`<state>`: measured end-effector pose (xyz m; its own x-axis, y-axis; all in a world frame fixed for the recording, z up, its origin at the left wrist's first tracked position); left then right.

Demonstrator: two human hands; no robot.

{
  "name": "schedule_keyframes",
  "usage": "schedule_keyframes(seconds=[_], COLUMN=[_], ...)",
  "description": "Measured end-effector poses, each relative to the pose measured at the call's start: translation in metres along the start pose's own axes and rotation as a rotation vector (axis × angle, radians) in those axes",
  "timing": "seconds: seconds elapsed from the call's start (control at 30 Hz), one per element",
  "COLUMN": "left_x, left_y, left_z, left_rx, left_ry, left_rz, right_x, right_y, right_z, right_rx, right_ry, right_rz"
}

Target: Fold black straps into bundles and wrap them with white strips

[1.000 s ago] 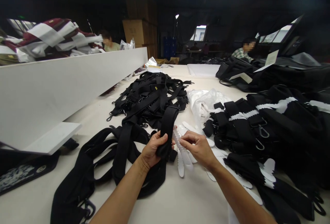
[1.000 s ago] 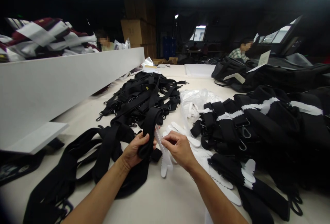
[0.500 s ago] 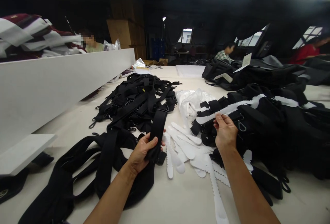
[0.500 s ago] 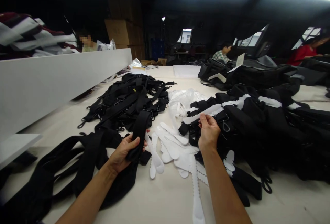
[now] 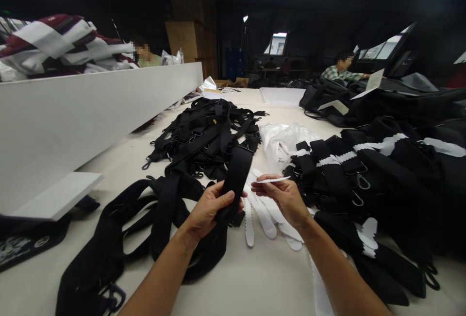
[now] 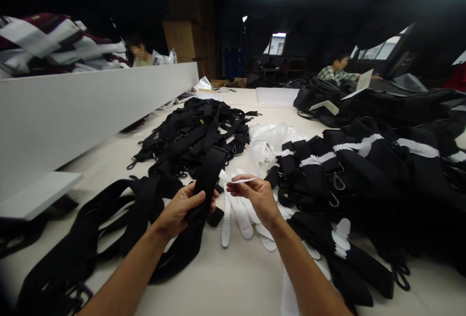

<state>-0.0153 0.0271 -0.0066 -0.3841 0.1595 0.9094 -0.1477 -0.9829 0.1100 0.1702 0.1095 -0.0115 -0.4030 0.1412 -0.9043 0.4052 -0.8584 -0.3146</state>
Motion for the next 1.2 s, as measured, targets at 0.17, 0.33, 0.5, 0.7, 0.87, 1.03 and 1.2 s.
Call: schedule_keyframes(seconds=[0.17, 0.33, 0.5, 0.7, 0.87, 1.03, 1.2], left_x=[-0.012, -0.017, -0.015, -0.011, -0.012, -0.018, -0.018], left_y=[-0.001, -0.006, -0.007, -0.006, -0.008, -0.011, -0.012], left_z=[0.009, 0.008, 0.004, 0.004, 0.003, 0.001, 0.002], left_rx=[-0.130, -0.015, -0.012, 0.027, 0.179, 0.242, 0.224], left_ry=[-0.031, 0.041, 0.047, -0.040, -0.294, -0.476, -0.397], left_rz=[-0.117, -0.152, -0.126, -0.090, 0.056, 0.203, 0.162], right_x=[0.021, 0.026, 0.022, 0.009, -0.002, -0.001, 0.011], right_y=[0.005, 0.007, 0.007, 0.006, 0.011, 0.016, 0.015], right_z=[0.007, 0.015, 0.019, 0.015, 0.019, 0.028, 0.029], right_rx=[-0.059, -0.085, -0.094, -0.088, -0.163, -0.362, -0.248], right_ry=[-0.055, 0.085, 0.111, 0.127, 0.121, 0.316, 0.542], right_rz=[0.081, 0.077, 0.034, 0.086, 0.099, -0.003, -0.195])
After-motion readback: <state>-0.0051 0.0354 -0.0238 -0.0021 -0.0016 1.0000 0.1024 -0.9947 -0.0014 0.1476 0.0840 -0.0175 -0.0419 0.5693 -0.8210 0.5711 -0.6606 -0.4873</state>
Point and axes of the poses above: each hand's wrist, its own y-axis away from the middle knuckle, its own z-axis out of the palm, x = y × z, the point moved 2 cm from there along -y, towards the middle knuckle, and after that the axes turned 9 degrees about -z, right-handed, at the moved point
